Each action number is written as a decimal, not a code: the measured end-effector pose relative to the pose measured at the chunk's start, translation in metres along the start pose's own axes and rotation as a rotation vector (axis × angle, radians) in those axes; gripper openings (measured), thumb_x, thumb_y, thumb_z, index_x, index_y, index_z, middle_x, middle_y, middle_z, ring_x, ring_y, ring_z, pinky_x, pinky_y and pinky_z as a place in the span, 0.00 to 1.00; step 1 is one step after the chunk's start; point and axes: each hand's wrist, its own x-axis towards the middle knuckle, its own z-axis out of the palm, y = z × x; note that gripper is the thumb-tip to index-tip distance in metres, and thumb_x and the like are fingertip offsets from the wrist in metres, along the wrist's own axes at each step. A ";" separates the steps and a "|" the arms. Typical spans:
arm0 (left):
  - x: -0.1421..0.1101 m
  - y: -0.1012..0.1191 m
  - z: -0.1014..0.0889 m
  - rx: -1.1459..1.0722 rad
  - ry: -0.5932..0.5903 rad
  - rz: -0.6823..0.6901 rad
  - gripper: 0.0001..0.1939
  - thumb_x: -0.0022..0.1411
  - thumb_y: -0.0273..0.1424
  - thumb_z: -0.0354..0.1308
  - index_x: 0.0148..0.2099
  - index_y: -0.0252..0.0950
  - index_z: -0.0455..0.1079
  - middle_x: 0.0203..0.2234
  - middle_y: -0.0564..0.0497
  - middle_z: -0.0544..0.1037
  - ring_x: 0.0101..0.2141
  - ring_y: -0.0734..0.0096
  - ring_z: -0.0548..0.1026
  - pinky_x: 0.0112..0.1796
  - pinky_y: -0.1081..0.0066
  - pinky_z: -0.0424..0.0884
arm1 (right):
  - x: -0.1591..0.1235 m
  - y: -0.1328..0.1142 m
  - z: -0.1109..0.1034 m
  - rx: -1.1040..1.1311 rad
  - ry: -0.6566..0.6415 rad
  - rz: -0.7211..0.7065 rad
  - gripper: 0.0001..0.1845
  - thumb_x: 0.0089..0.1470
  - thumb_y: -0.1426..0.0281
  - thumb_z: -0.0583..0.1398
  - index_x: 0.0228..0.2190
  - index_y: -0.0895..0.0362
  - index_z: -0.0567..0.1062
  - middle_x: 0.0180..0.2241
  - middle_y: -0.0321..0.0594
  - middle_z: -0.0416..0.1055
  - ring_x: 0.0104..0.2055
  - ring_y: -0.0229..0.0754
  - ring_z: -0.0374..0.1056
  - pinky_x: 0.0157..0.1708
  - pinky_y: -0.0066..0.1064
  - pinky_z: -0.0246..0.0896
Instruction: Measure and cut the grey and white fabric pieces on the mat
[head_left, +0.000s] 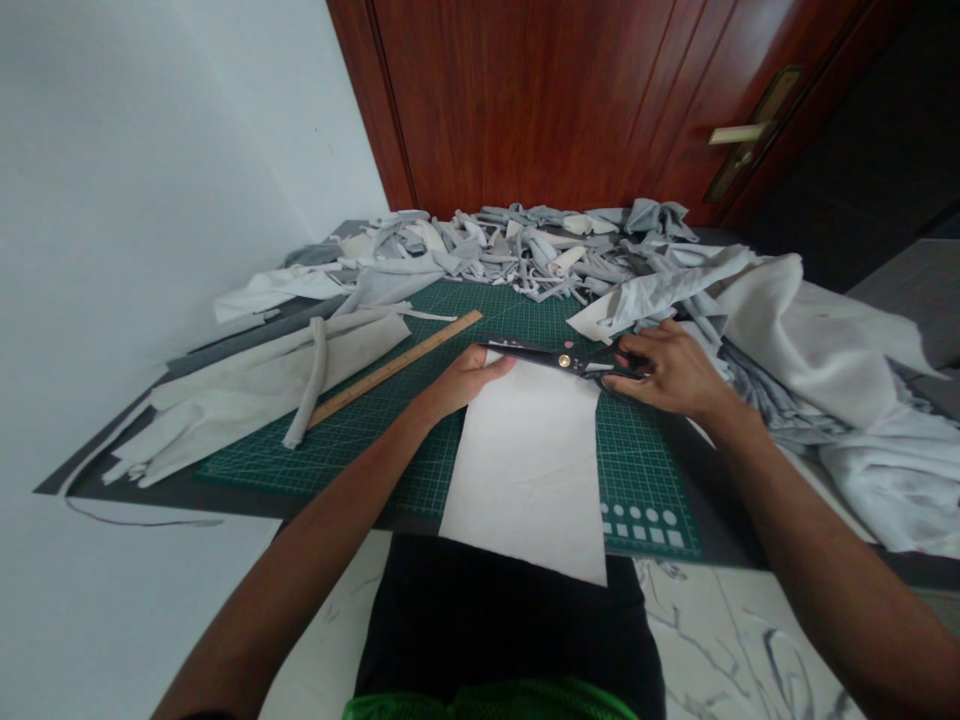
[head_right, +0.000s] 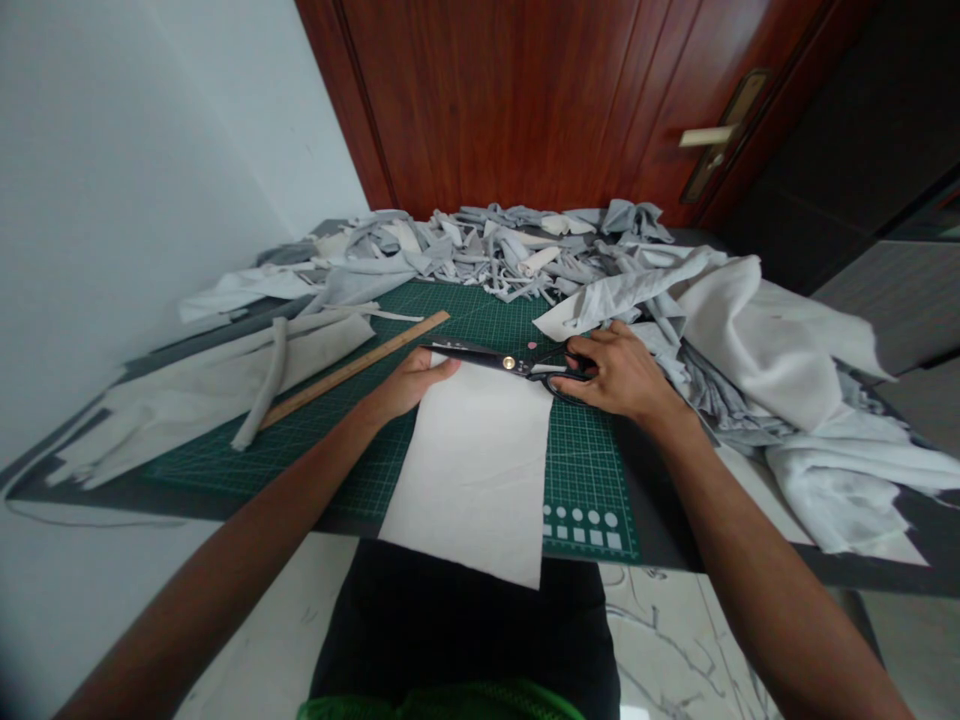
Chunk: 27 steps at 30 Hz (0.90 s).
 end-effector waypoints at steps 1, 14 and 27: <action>0.000 0.001 0.001 -0.001 0.004 0.011 0.22 0.62 0.50 0.67 0.45 0.36 0.76 0.31 0.49 0.79 0.39 0.58 0.77 0.40 0.64 0.72 | 0.000 0.000 0.000 0.005 -0.001 0.002 0.19 0.59 0.51 0.60 0.27 0.52 0.69 0.23 0.38 0.69 0.25 0.47 0.65 0.37 0.39 0.54; -0.001 0.003 0.001 -0.018 -0.028 -0.040 0.21 0.61 0.50 0.66 0.38 0.35 0.76 0.30 0.48 0.78 0.34 0.59 0.76 0.35 0.64 0.71 | -0.001 -0.002 -0.001 -0.056 0.001 0.006 0.16 0.56 0.54 0.61 0.27 0.52 0.69 0.24 0.38 0.71 0.27 0.47 0.65 0.38 0.40 0.52; -0.002 -0.009 -0.006 -0.061 -0.040 -0.128 0.22 0.60 0.51 0.68 0.41 0.36 0.77 0.26 0.47 0.77 0.32 0.53 0.78 0.32 0.60 0.71 | -0.001 0.000 -0.002 -0.038 0.005 -0.002 0.21 0.60 0.49 0.59 0.28 0.53 0.71 0.25 0.39 0.70 0.27 0.46 0.63 0.37 0.40 0.51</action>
